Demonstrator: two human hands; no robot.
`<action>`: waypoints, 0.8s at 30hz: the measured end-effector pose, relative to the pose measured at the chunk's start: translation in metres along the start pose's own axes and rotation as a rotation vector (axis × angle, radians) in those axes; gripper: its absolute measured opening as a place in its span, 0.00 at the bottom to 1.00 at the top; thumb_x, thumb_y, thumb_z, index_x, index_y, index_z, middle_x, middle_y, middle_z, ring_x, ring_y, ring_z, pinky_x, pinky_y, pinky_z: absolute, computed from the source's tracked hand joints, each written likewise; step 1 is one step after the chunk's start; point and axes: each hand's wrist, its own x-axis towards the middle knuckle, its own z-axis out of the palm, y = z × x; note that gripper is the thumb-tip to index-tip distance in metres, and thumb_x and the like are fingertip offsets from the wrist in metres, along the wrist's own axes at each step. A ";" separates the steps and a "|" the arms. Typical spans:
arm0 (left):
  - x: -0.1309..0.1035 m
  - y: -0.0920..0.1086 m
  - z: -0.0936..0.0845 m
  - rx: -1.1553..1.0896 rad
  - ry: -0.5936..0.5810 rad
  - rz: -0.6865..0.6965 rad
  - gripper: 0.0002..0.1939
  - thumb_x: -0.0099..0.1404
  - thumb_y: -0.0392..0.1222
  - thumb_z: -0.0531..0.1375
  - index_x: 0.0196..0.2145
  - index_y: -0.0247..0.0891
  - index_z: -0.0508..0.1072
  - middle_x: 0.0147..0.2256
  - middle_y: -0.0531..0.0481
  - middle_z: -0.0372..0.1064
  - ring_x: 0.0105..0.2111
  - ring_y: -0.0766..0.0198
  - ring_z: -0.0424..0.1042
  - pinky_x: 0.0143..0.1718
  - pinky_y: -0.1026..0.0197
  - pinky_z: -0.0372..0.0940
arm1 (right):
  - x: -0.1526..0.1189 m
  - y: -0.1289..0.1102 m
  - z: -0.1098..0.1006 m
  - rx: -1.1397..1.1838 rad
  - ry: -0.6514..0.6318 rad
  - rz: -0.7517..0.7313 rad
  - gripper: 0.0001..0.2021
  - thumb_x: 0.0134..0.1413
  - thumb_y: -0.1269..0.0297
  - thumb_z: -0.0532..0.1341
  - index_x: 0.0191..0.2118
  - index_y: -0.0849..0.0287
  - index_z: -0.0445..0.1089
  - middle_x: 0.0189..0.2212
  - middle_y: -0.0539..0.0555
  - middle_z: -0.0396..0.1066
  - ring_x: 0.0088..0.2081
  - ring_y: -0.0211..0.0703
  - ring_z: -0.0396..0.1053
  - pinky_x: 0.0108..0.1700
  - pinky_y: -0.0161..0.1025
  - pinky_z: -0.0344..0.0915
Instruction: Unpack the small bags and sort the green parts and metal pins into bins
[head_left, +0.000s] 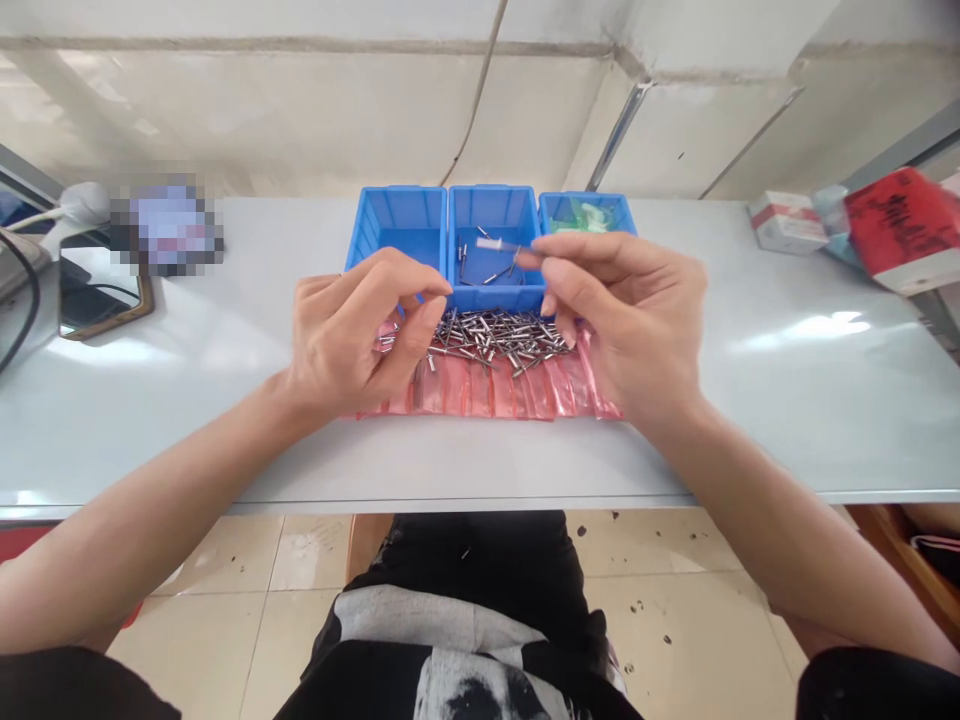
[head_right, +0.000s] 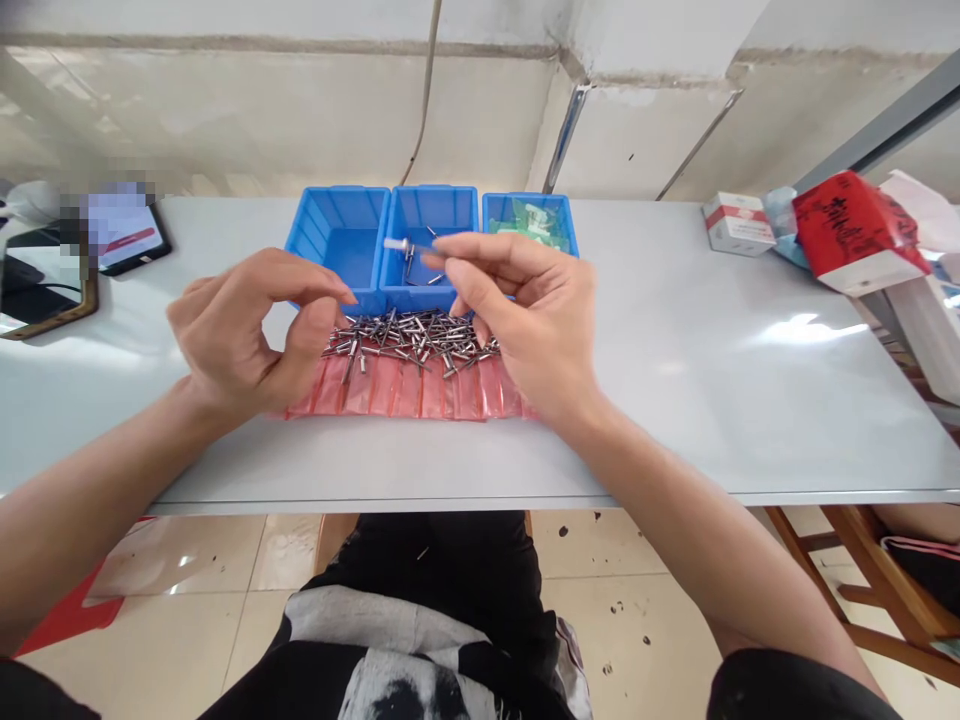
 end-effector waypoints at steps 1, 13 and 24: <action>0.000 0.000 0.000 0.013 0.001 -0.007 0.08 0.71 0.33 0.59 0.45 0.43 0.72 0.35 0.51 0.77 0.28 0.67 0.73 0.24 0.59 0.63 | 0.001 -0.001 -0.001 0.011 -0.020 0.006 0.12 0.68 0.59 0.62 0.54 0.50 0.75 0.51 0.54 0.79 0.36 0.41 0.76 0.27 0.39 0.73; 0.003 -0.005 0.002 0.078 -0.190 -0.030 0.12 0.70 0.35 0.60 0.50 0.41 0.74 0.53 0.46 0.76 0.54 0.52 0.73 0.55 0.46 0.73 | -0.005 0.018 0.010 -0.706 -0.496 -0.645 0.13 0.68 0.76 0.57 0.48 0.66 0.79 0.42 0.61 0.79 0.43 0.50 0.73 0.47 0.47 0.75; -0.009 -0.021 0.013 0.027 -0.318 -0.109 0.15 0.77 0.38 0.55 0.55 0.38 0.77 0.60 0.41 0.72 0.59 0.54 0.75 0.60 0.46 0.73 | -0.007 0.014 0.010 -0.829 -0.522 -0.627 0.16 0.68 0.77 0.55 0.52 0.67 0.78 0.40 0.62 0.76 0.42 0.51 0.67 0.47 0.48 0.73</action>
